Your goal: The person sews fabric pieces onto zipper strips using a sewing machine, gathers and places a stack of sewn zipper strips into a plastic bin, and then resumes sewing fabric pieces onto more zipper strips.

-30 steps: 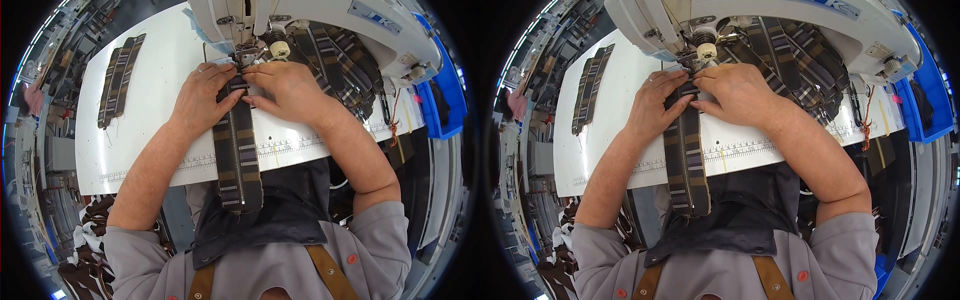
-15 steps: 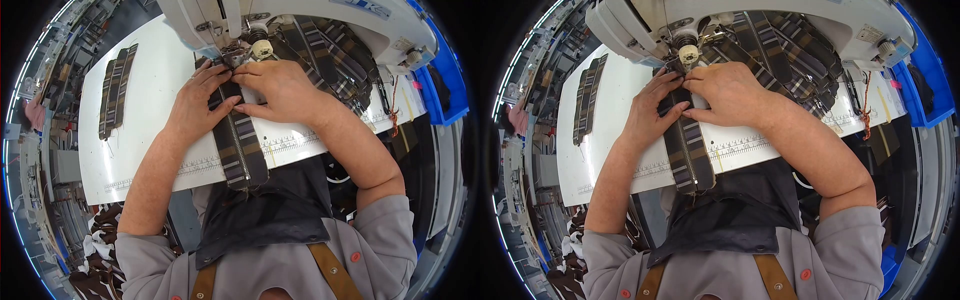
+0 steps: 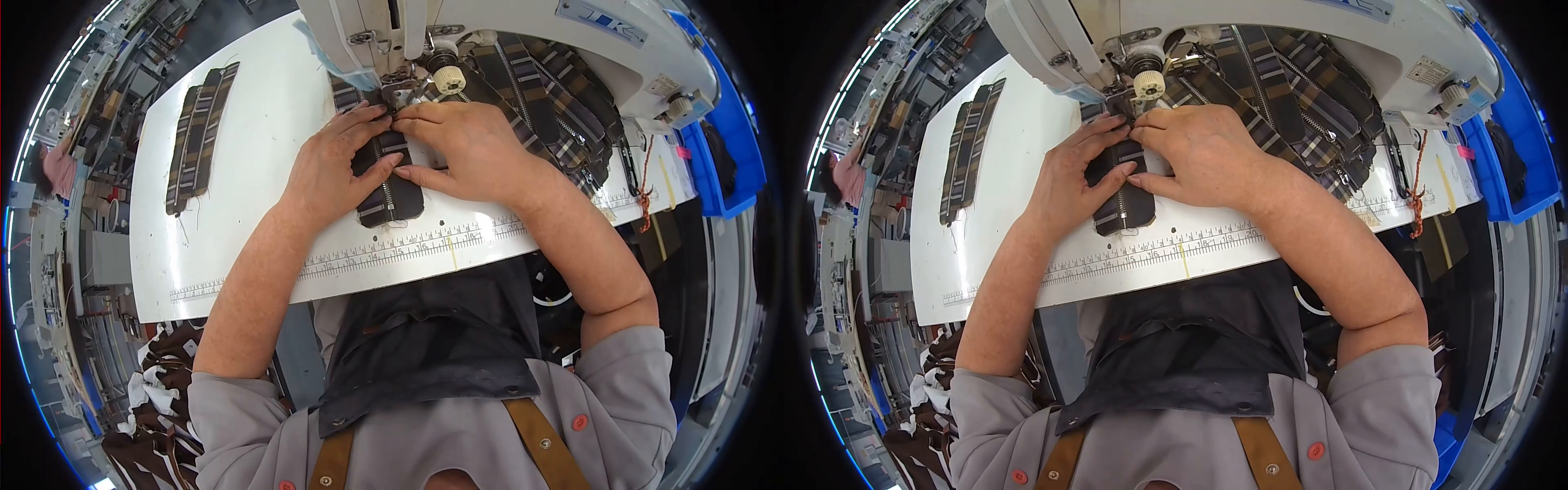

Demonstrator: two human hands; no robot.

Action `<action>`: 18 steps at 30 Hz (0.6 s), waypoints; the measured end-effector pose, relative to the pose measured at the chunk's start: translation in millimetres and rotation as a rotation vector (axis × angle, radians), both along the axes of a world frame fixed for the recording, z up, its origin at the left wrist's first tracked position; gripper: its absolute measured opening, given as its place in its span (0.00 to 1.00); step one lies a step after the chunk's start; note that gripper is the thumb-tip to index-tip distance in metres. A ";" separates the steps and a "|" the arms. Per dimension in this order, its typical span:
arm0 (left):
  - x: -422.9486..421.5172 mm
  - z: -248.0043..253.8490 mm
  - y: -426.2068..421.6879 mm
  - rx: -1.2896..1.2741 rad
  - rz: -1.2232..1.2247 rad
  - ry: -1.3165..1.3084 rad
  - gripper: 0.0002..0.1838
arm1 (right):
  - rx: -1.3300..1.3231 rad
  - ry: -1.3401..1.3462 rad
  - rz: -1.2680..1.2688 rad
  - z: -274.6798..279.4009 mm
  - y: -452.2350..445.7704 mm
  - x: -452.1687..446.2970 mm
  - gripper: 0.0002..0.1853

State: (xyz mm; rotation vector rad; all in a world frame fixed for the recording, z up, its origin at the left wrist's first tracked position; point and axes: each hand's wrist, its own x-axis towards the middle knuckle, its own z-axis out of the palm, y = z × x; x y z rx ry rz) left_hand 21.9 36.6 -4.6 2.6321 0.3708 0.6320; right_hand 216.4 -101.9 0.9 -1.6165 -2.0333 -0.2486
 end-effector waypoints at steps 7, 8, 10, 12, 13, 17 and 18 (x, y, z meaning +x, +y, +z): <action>0.2 3.1 -4.9 -0.052 0.033 -0.010 0.23 | -0.041 -0.011 -0.011 2.7 0.1 -0.4 0.25; 0.4 2.4 -4.6 -0.036 0.031 -0.010 0.23 | -0.031 -0.020 -0.006 2.2 0.0 0.1 0.25; 1.0 2.6 -4.6 -0.018 0.029 -0.012 0.24 | -0.019 -0.029 -0.002 1.4 0.2 0.7 0.25; 0.8 3.6 -5.4 -0.019 0.049 0.008 0.24 | -0.022 -0.032 -0.007 0.7 0.4 0.1 0.25; 0.6 2.6 -5.1 -0.019 0.051 0.007 0.24 | -0.023 -0.033 -0.005 0.9 0.2 -0.4 0.25; 1.2 0.8 -1.4 -0.002 0.053 0.002 0.22 | -0.044 -0.025 -0.019 2.1 0.1 -1.5 0.25; 1.3 0.9 -0.6 0.014 0.051 0.008 0.21 | -0.046 -0.016 -0.018 1.8 0.0 -1.6 0.25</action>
